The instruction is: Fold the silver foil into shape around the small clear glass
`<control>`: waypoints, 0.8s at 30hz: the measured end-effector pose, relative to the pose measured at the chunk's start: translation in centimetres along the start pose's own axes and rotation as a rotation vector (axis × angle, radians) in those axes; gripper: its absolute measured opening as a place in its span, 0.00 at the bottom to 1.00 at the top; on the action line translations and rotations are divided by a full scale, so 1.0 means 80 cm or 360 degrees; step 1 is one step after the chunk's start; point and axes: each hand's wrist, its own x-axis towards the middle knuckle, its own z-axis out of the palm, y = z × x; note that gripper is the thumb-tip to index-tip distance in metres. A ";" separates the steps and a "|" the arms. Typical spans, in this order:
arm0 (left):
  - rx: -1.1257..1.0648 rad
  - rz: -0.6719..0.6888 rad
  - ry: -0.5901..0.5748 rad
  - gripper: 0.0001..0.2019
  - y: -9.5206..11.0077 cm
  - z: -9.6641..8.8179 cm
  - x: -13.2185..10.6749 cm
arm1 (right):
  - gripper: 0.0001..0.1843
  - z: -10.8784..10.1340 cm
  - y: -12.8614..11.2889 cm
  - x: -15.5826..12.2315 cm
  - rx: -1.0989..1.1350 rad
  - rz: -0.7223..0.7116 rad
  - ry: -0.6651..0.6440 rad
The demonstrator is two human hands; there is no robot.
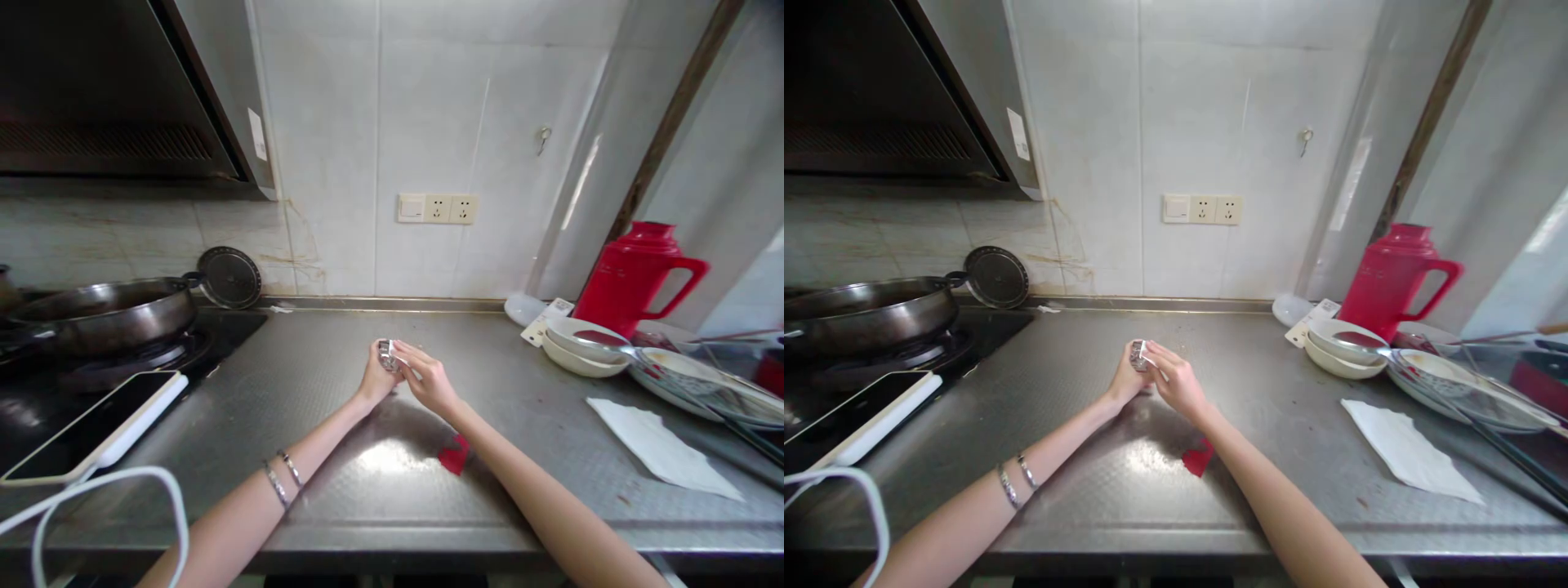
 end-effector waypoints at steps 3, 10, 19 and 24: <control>0.0050 -0.0018 -0.0025 0.33 0.000 0.002 -0.002 | 0.17 0.001 0.007 -0.001 -0.0009 0.0069 0.0077; 0.0128 0.0121 -0.0079 0.36 0.002 0.006 -0.006 | 0.17 -0.003 0.010 0.003 0.0056 0.0432 0.0222; -0.0132 0.0098 -0.0129 0.36 0.001 0.009 -0.003 | 0.16 -0.009 0.000 0.004 -0.0024 0.0043 0.0129; -0.0209 0.0095 -0.0116 0.37 0.004 0.011 -0.003 | 0.17 -0.014 -0.001 0.004 -0.0061 -0.0146 0.0020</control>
